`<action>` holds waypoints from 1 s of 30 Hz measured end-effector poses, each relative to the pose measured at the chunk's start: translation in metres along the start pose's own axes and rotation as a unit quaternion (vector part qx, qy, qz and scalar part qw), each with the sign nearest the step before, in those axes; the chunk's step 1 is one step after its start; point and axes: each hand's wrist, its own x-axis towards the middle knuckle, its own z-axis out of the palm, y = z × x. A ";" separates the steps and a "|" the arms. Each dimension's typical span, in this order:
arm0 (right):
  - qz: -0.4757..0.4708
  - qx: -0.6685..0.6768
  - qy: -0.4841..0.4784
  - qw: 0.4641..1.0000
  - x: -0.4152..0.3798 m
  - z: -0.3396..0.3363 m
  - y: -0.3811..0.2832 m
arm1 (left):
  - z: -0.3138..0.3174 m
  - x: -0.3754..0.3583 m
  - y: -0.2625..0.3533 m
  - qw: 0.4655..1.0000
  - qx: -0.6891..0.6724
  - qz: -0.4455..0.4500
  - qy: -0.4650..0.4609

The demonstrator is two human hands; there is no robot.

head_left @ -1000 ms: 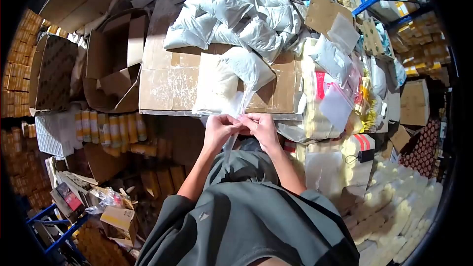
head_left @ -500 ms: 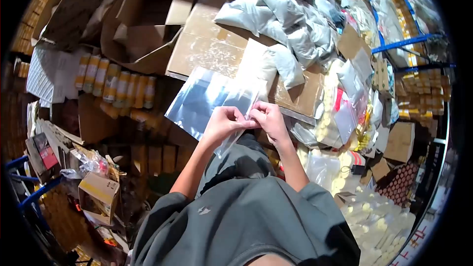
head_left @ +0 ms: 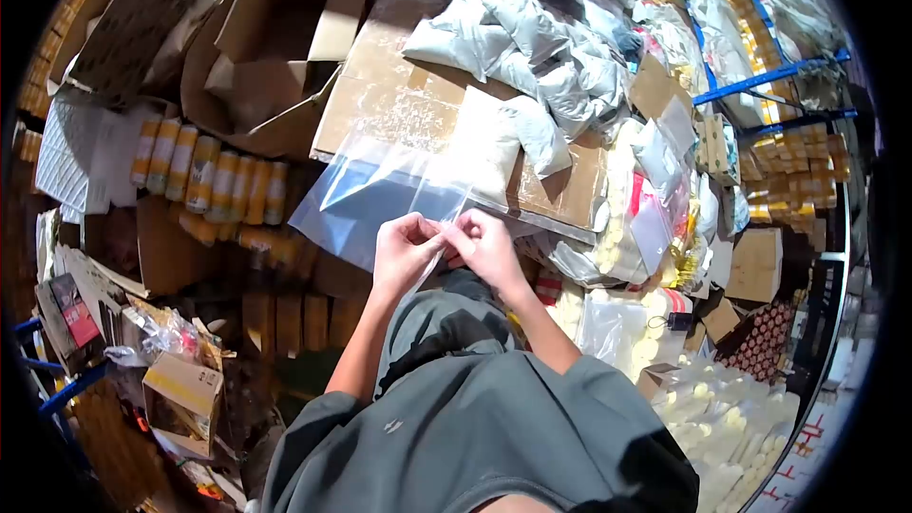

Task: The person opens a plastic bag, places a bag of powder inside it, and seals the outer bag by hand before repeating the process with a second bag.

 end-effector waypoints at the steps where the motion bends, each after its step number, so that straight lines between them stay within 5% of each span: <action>1: 0.007 -0.032 0.001 0.999 -0.002 -0.002 0.006 | 0.005 0.002 0.000 1.000 0.010 0.000 -0.003; 8: -0.133 -0.153 0.157 0.966 -0.021 -0.016 0.014 | 0.035 0.021 -0.015 0.997 0.051 -0.007 -0.063; 13: -0.165 -0.139 0.156 0.964 -0.038 -0.041 0.018 | 0.059 0.022 -0.014 0.976 -0.153 -0.091 -0.125; 17: -0.155 -0.163 0.175 0.959 -0.053 -0.051 0.039 | 0.068 0.015 -0.009 0.963 0.025 -0.078 -0.256; 23: -0.106 -0.198 0.191 0.956 -0.073 -0.046 0.063 | 0.079 0.006 -0.023 0.918 0.283 0.102 -0.259; 30: -0.139 -0.190 0.194 0.952 -0.059 -0.026 0.071 | 0.066 -0.013 -0.024 0.922 0.307 0.196 -0.134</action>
